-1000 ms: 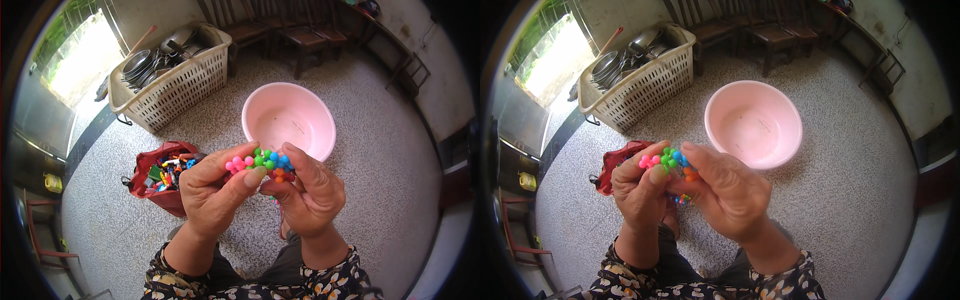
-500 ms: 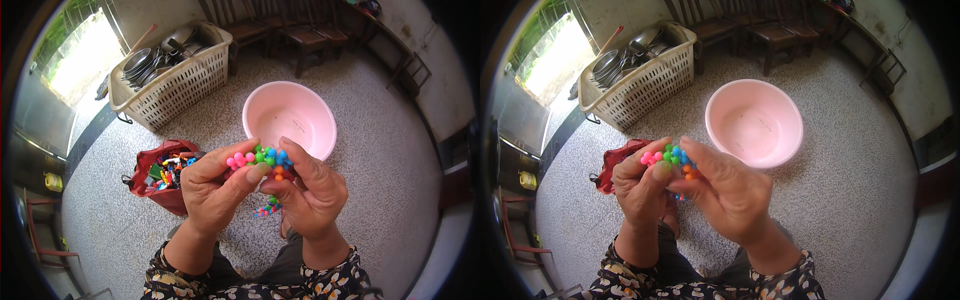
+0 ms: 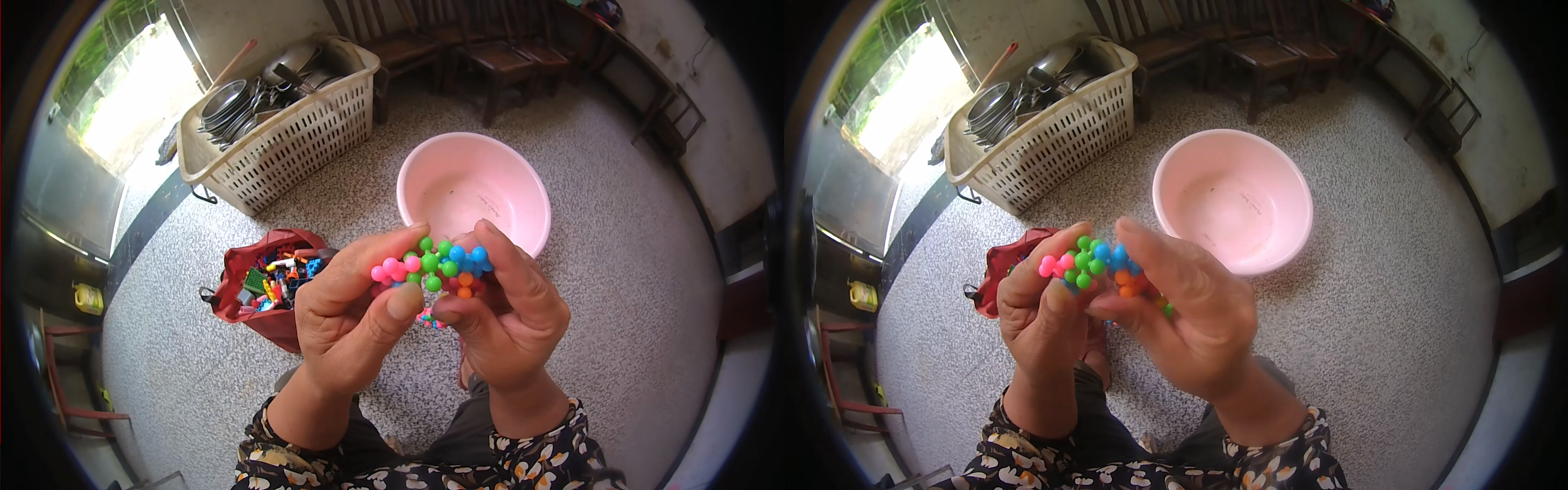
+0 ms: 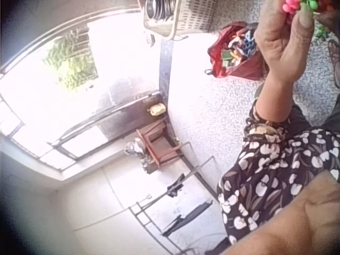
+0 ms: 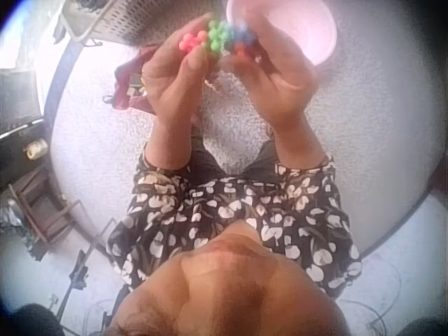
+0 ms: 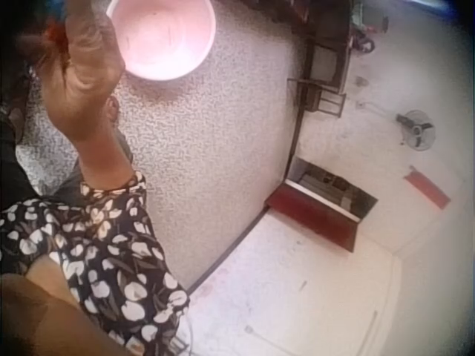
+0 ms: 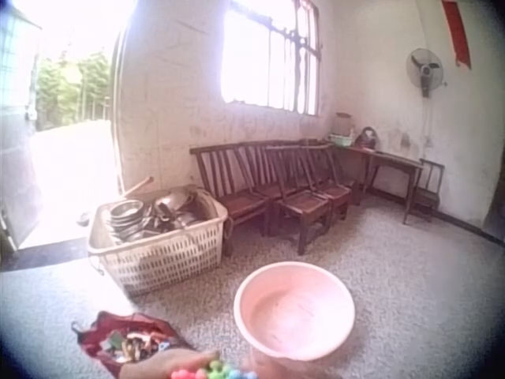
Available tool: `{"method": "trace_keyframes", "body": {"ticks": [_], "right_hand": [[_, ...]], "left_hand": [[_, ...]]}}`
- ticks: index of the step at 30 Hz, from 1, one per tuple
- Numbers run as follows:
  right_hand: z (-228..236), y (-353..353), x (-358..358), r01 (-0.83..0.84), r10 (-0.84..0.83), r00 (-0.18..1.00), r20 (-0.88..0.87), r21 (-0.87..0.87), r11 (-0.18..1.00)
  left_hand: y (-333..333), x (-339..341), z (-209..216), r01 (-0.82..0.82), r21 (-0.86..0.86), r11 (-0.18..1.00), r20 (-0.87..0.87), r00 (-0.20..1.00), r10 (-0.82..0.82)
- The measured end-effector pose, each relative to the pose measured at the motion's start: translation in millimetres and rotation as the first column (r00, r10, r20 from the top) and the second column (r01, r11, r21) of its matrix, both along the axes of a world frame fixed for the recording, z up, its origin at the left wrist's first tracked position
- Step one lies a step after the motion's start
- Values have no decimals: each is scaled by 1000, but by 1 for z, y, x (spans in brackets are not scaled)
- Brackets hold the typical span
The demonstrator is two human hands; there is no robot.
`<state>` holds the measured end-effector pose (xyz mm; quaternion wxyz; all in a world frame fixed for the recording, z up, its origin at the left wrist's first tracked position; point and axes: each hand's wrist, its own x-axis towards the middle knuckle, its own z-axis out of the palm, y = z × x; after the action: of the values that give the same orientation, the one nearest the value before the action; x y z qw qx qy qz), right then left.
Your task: Assembling colorful plastic flower-shaped connectors into a long chain.
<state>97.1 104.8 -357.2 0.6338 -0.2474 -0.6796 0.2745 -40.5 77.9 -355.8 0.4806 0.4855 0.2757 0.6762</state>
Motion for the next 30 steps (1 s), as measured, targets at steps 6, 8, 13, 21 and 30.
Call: {"method": "trace_keyframes", "body": {"ticks": [6, 8, 13, 21, 30], "right_hand": [[4, -14, 3, -120, 111, 991, -78, -119, 986], [5, -17, -1, -272, 188, 925, -331, -231, 934], [6, -18, 2, -398, 300, 875, -380, -213, 892], [12, -16, 4, -458, 376, 835, -401, -128, 880], [17, -17, 16, -95, 81, 993, -86, -161, 982]], "left_hand": [[-3, 0, 4, -23, 63, 998, -24, 999, 24], [-5, 0, 7, -26, 64, 998, -3, 1000, 26], [-6, -3, 9, -66, -2, 998, 44, 997, 66], [-9, -6, 12, -28, -35, 999, 19, 999, 29], [-11, -7, 16, -74, -60, 995, -44, 996, 72]]}}
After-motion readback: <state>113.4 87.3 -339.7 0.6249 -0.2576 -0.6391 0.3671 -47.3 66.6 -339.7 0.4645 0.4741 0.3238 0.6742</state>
